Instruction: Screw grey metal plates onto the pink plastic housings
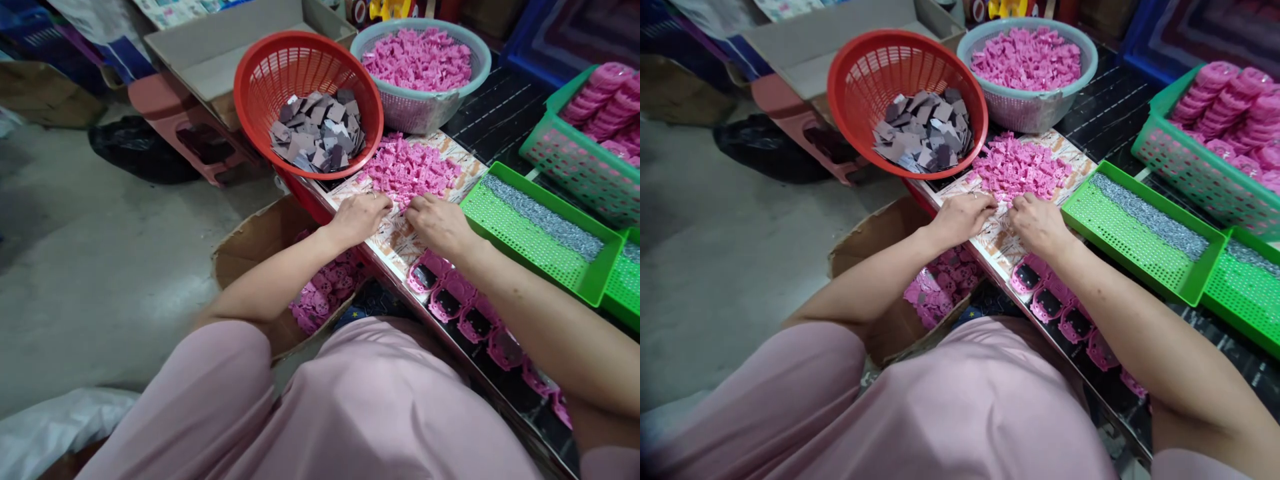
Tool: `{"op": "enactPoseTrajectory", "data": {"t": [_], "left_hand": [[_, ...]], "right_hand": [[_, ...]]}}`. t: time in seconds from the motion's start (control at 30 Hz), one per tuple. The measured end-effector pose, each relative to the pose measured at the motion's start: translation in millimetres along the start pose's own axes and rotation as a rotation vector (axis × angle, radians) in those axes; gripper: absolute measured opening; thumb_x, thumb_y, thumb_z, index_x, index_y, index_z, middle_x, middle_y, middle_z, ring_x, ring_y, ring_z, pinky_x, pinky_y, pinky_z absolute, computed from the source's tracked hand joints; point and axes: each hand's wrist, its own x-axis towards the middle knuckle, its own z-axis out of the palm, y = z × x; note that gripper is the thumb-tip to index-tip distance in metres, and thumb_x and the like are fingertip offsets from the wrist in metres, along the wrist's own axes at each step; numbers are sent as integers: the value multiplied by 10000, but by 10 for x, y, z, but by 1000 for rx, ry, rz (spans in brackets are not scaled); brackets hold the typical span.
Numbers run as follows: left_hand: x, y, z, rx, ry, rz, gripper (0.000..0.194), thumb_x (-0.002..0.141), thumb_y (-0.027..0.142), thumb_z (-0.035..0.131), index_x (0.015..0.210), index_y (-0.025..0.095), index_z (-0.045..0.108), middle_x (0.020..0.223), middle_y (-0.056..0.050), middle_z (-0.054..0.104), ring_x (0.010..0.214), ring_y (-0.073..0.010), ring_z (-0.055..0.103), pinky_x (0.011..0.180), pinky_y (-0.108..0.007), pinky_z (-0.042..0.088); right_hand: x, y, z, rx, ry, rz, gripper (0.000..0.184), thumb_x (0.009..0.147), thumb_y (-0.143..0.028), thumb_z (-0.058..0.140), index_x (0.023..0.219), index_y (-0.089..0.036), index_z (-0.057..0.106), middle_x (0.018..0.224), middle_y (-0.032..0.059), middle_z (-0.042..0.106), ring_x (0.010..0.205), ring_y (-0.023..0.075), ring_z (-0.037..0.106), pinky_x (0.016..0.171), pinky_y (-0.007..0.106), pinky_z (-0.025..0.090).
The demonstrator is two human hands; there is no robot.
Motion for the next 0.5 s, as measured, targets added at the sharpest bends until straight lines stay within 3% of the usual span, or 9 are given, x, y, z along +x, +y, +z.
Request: {"op": "enactPoseTrajectory", "data": {"t": [0.1,0.17,0.23,0.3,0.4,0.5], "left_hand": [[-39,25,18,-8,39,56,247,925,169,506,1117,165,661,1016,-82,693,906,-188,667,779,-310,522],[-50,50,29,-4,42,84,243,930,184,498,1091,182,680,1007,-76,691,887,-181,668,748,-299,526],[-63,77,36,-28,46,111,227,931,205,500,1041,177,697,983,-75,698,887,-186,672,748,-297,527],[-73,114,34,-73,74,134,221,931,220,503,1014,161,700,962,-77,712,895,-193,680,774,-302,526],[-55,223,26,-159,146,203,217,940,249,497,1005,165,686,933,-53,731,840,-173,692,785,-285,522],[-11,480,26,-257,211,374,194,939,238,522,1031,147,667,931,-48,738,798,-148,694,759,-247,518]], "right_hand": [[-51,100,0,36,68,91,268,940,-182,405,1009,-132,659,974,119,682,885,230,617,590,304,386],[-191,195,-39,162,210,221,261,925,-221,449,1077,-137,645,957,93,698,818,201,637,617,300,429],[-453,299,-94,336,379,334,286,879,-232,520,1119,-154,653,910,62,712,722,160,634,649,295,465],[-833,386,-148,484,460,415,282,852,-268,568,1091,-188,694,878,44,717,650,130,612,653,290,480],[-1510,459,-193,736,416,615,237,816,-384,638,943,-218,750,782,27,709,585,112,584,577,270,472],[-2125,486,-144,944,324,869,286,721,-466,725,829,-203,754,636,11,669,508,99,541,491,246,433]]}}
